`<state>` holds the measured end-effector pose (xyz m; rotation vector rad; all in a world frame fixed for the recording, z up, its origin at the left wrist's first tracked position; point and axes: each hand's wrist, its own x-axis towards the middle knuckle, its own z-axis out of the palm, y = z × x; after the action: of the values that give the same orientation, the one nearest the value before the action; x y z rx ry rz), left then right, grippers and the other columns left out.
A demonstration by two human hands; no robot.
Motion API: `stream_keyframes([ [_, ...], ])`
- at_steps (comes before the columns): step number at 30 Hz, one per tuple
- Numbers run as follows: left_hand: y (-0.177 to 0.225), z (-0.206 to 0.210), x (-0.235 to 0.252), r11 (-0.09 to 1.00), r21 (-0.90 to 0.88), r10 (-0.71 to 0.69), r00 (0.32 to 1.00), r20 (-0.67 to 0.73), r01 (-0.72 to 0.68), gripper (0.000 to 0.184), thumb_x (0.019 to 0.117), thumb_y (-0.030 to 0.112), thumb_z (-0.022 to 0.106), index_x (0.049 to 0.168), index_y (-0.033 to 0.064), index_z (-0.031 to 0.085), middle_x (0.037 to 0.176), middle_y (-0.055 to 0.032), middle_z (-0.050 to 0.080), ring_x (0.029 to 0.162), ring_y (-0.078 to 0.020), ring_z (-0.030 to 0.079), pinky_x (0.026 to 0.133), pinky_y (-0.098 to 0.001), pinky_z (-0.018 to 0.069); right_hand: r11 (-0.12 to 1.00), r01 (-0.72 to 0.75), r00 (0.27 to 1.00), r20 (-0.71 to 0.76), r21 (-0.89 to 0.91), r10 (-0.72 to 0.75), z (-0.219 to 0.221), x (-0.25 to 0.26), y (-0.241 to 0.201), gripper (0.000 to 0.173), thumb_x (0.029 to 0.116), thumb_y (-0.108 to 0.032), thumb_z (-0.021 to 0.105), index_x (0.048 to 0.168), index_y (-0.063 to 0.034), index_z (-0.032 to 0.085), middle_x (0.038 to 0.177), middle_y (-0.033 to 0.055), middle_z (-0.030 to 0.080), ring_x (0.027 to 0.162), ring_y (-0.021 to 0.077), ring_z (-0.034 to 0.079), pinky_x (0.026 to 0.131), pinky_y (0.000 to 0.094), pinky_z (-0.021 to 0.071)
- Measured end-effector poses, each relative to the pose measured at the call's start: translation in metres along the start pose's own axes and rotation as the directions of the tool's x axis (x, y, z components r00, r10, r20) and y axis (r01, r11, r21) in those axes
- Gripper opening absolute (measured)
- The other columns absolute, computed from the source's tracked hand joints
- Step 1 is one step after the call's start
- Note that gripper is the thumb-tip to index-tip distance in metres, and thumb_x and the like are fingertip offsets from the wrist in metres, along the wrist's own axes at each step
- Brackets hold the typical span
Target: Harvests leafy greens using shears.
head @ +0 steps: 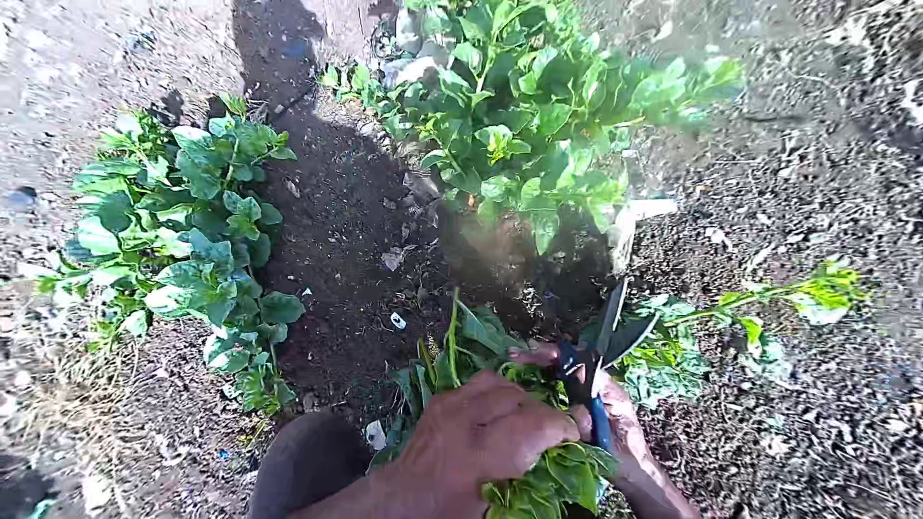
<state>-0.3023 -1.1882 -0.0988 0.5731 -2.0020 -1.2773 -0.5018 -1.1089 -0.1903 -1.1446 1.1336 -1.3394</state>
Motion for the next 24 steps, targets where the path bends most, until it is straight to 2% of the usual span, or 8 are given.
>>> stream_keyframes([
  [2, -0.005, -0.007, -0.004, 1.000, 0.007, -0.012, 0.995, -0.100, 0.013, 0.018, 0.0983, 0.021, 0.059, 0.111, 0.0095, 0.063, 0.103, -0.0020, 0.067, 0.109, -0.0130, 0.058, 0.103, -0.0255, 0.0431, 1.000, 0.004, 1.000, -0.007, 0.012, -0.004, 0.013, 0.002, 0.000, 0.048, 0.0981, -0.050, 0.063, 0.135, -0.0198, 0.062, 0.130, -0.0025, 0.069, 0.124, 0.0124, 0.062, 0.108, 0.0338, 0.0508],
  [5, -0.003, -0.014, -0.010, 0.988, -0.152, -0.057, 0.974, -0.219, 0.023, 0.016, 0.1005, 0.015, 0.055, 0.114, 0.0073, 0.057, 0.116, -0.0070, 0.067, 0.125, -0.0171, 0.059, 0.119, -0.0417, 0.0382, 1.000, 0.022, 1.000, -0.020, 0.008, -0.022, 0.037, 0.014, -0.012, 0.048, 0.0998, -0.052, 0.058, 0.137, -0.0211, 0.060, 0.133, -0.0093, 0.066, 0.124, 0.0041, 0.059, 0.108, 0.0265, 0.0485],
  [8, 0.002, -0.025, -0.014, 0.959, -0.283, -0.090, 0.926, -0.367, -0.020, 0.017, 0.1060, 0.015, 0.049, 0.122, 0.0096, 0.053, 0.115, -0.0071, 0.070, 0.112, -0.0195, 0.068, 0.110, -0.0471, 0.0506, 0.999, 0.033, 0.999, -0.009, 0.009, -0.033, 0.064, 0.032, -0.015, 0.058, 0.1014, -0.061, 0.048, 0.136, -0.0156, 0.058, 0.130, -0.0056, 0.068, 0.121, 0.0060, 0.061, 0.106, 0.0277, 0.0500],
  [11, 0.005, -0.049, -0.020, 0.975, -0.221, -0.100, 0.860, -0.501, -0.016, 0.021, 0.1076, 0.024, 0.050, 0.127, 0.0193, 0.056, 0.116, 0.0041, 0.067, 0.102, -0.0112, 0.071, 0.089, -0.0330, 0.0632, 0.997, 0.075, 0.996, 0.055, -0.025, -0.074, 0.094, 0.048, -0.020, 0.062, 0.1025, -0.060, 0.046, 0.134, -0.0079, 0.054, 0.127, -0.0032, 0.066, 0.119, 0.0045, 0.061, 0.103, 0.0264, 0.0519],
  [15, 0.007, -0.075, -0.027, 0.993, -0.113, -0.094, 0.785, -0.612, 0.032, 0.024, 0.1064, 0.036, 0.053, 0.125, 0.0209, 0.057, 0.110, 0.0099, 0.066, 0.084, -0.0043, 0.068, 0.069, -0.0231, 0.0621, 0.994, 0.088, 0.989, 0.128, -0.070, -0.079, 0.118, 0.064, -0.030, 0.066, 0.1033, -0.055, 0.049, 0.131, 0.0045, 0.052, 0.125, 0.0034, 0.066, 0.115, 0.0039, 0.062, 0.098, 0.0244, 0.0536],
  [19, 0.012, -0.086, -0.026, 0.990, -0.138, -0.111, 0.738, -0.666, 0.024, 0.029, 0.1041, 0.038, 0.058, 0.123, 0.0167, 0.056, 0.104, 0.0118, 0.066, 0.081, -0.0027, 0.066, 0.069, -0.0222, 0.0602, 0.983, 0.126, 0.975, 0.200, -0.130, -0.098, 0.115, 0.073, -0.047, 0.064, 0.1040, -0.051, 0.050, 0.130, 0.0076, 0.054, 0.126, 0.0068, 0.066, 0.117, 0.0059, 0.061, 0.100, 0.0266, 0.0526],
  [21, 0.017, -0.097, -0.022, 0.993, -0.115, -0.102, 0.681, -0.725, 0.026, 0.029, 0.1031, 0.032, 0.059, 0.121, 0.0096, 0.055, 0.100, 0.0114, 0.066, 0.079, -0.0013, 0.066, 0.068, -0.0211, 0.0598, 0.977, 0.159, 0.984, 0.100, -0.142, -0.146, 0.105, 0.074, -0.054, 0.061, 0.1016, -0.051, 0.055, 0.128, 0.0036, 0.057, 0.128, 0.0085, 0.068, 0.122, 0.0144, 0.063, 0.105, 0.0348, 0.0525],
  [24, 0.029, -0.130, -0.020, 1.000, -0.003, -0.003, 0.572, -0.820, 0.001, 0.030, 0.1023, 0.025, 0.059, 0.122, 0.0027, 0.055, 0.104, 0.0088, 0.066, 0.086, -0.0009, 0.066, 0.076, -0.0209, 0.0591, 0.949, 0.217, 0.912, -0.298, -0.229, -0.281, 0.067, 0.074, -0.066, 0.060, 0.0992, -0.059, 0.055, 0.126, -0.0057, 0.059, 0.115, 0.0060, 0.073, 0.109, 0.0214, 0.070, 0.097, 0.0421, 0.0578],
])
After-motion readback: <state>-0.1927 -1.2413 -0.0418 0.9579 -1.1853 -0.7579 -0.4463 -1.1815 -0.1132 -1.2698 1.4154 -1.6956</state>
